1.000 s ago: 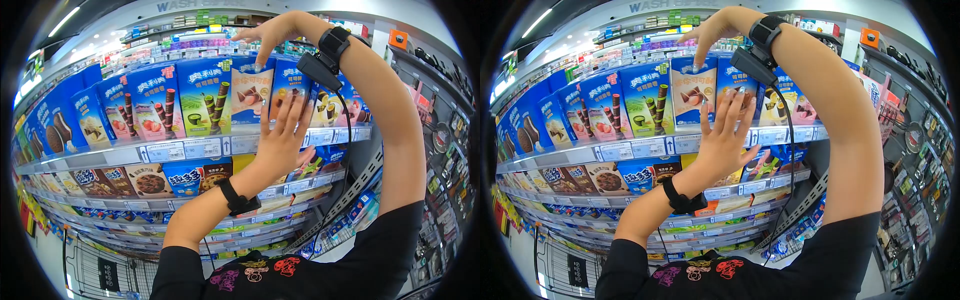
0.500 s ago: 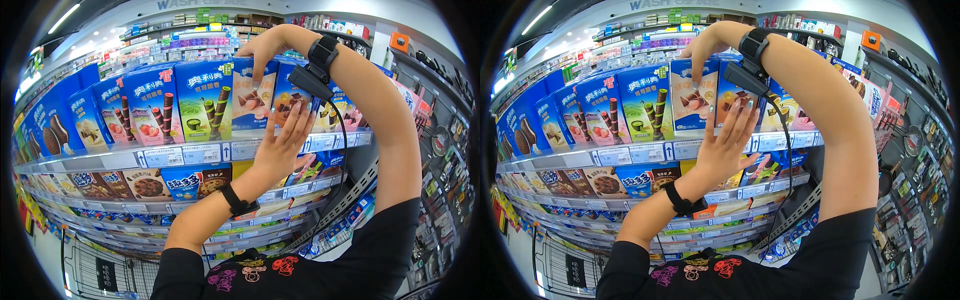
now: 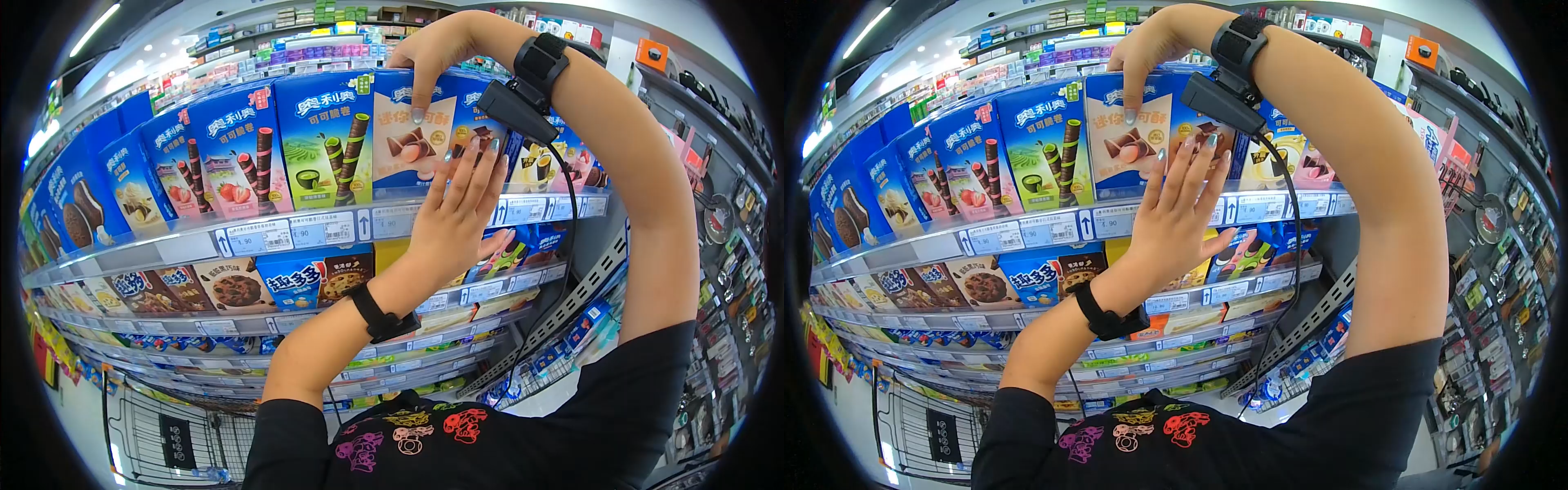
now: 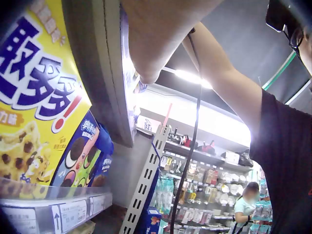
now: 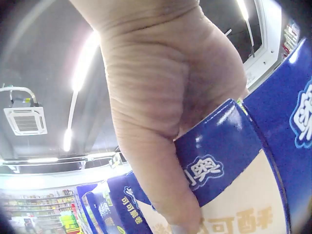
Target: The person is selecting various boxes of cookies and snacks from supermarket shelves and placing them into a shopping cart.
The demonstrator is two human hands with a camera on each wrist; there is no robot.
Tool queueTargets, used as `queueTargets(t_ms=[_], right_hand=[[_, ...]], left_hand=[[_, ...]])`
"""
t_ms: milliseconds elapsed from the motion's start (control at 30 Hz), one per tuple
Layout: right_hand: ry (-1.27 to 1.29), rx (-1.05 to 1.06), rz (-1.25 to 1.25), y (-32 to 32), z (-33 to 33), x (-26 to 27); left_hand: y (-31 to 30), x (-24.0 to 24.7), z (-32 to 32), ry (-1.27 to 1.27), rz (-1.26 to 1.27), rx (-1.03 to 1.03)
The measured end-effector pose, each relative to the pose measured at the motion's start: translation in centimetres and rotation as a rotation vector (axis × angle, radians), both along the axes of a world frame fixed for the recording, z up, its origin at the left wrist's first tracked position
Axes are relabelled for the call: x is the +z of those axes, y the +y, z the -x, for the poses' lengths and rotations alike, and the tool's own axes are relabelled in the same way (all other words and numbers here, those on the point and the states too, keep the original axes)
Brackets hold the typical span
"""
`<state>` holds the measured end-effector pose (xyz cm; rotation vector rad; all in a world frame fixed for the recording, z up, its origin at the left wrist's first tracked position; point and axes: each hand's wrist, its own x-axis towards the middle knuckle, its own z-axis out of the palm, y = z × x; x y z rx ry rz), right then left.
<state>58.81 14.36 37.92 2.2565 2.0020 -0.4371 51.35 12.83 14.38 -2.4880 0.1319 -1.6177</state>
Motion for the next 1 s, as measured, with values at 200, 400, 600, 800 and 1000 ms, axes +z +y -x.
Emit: queueTargets(t_ms=[200, 400, 600, 800, 1000], right_hand=[[-0.010, 0.044, 0.216, -1.1, 1.1, 1.7], [0.199, 0.134, -0.098, -1.3, -3.9, 5.0], [-0.297, 0.004, -0.126, -4.2, -4.6, 4.0], [-0.214, -0.444, -0.125, 0.8, -7.3, 1.0], [-0.252, -0.409, -0.065, 1.4, -7.3, 1.4]], left_hand=[[-0.3, 1.2, 1.5, -0.009, 0.139, -0.126], [1.1, 2.2, 1.7, -0.061, 0.055, -0.037], [1.3, 1.7, 1.4, -0.010, 0.002, 0.003], [1.3, 1.5, 1.2, 0.088, -0.087, 0.116], [1.2, 1.4, 0.9, 0.120, -0.117, 0.191]])
